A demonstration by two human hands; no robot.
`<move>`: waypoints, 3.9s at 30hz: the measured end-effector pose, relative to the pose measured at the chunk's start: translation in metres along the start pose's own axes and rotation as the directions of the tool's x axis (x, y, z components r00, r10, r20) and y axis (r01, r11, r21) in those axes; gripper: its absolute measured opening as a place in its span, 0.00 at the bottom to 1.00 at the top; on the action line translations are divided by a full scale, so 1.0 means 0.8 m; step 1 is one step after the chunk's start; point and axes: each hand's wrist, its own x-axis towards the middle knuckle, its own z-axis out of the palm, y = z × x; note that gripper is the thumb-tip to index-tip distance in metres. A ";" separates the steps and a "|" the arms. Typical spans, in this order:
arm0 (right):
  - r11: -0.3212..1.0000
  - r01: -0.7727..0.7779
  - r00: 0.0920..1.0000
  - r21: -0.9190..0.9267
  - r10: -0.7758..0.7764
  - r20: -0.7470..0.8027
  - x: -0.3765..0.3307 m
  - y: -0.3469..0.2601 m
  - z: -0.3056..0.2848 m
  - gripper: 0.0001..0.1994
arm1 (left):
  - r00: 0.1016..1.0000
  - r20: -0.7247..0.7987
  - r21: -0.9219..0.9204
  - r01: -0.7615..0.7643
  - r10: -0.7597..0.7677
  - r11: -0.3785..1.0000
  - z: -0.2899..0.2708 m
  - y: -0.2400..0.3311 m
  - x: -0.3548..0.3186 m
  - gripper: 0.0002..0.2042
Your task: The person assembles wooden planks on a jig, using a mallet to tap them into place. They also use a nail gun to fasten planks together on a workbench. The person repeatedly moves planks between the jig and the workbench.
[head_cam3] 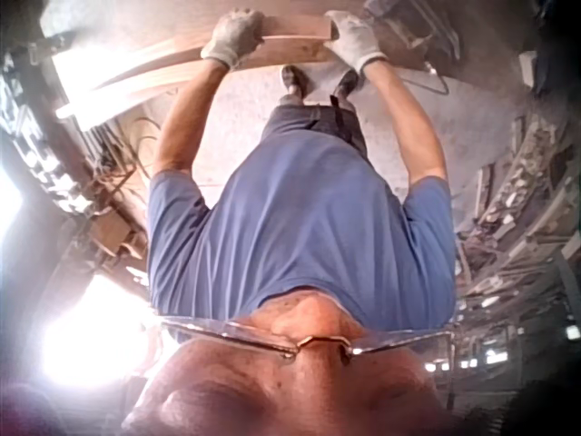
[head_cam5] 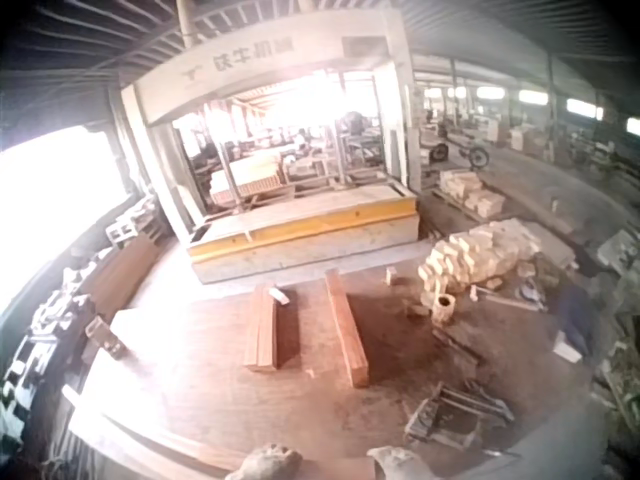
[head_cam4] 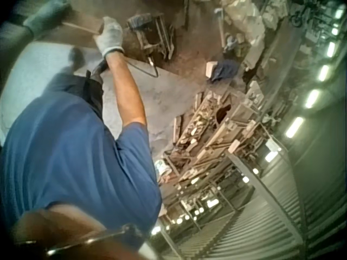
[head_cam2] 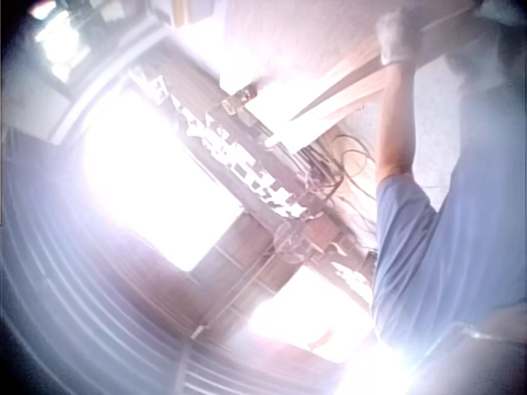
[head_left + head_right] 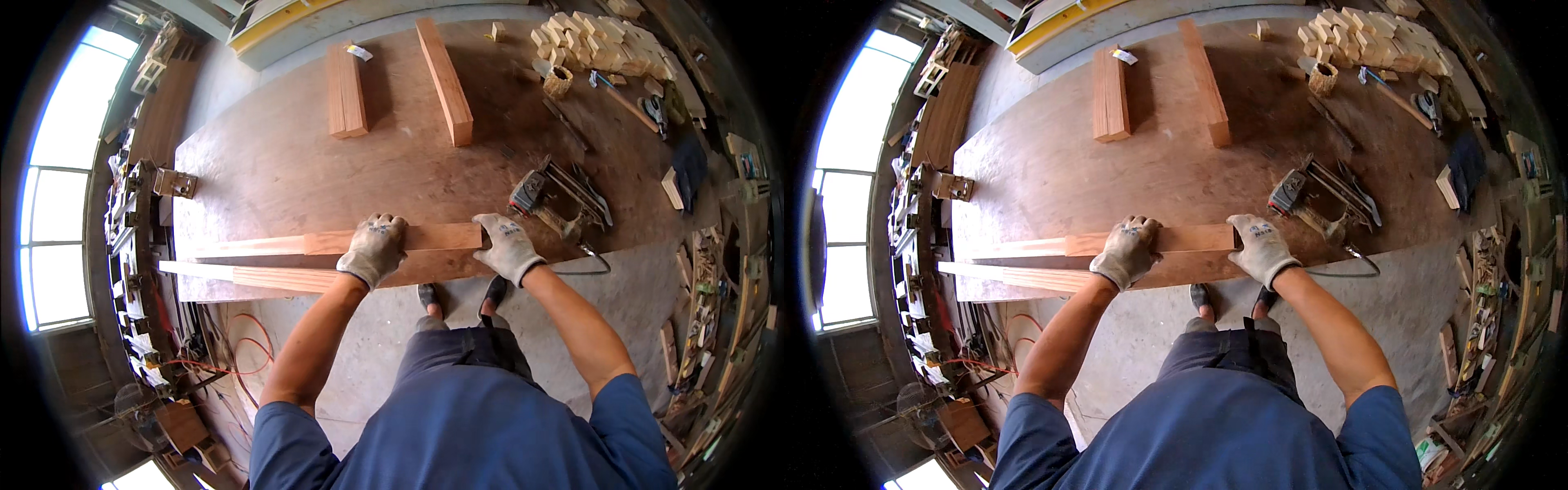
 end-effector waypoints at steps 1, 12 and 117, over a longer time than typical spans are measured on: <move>1.000 -0.011 1.000 0.012 0.011 -0.018 0.000 0.003 0.003 0.31 | 0.999 0.034 0.002 0.008 -0.008 1.000 -0.003 0.003 0.004 0.25; 0.980 -0.051 0.994 0.191 0.069 -0.087 -0.005 0.015 0.019 0.29 | 1.000 0.005 0.025 -0.014 0.014 1.000 0.003 0.006 0.007 0.24; 0.997 -0.065 0.954 0.041 0.050 0.296 -0.042 0.062 -0.136 0.14 | 0.983 -0.106 -0.038 -0.153 0.148 0.987 0.037 0.128 0.075 0.20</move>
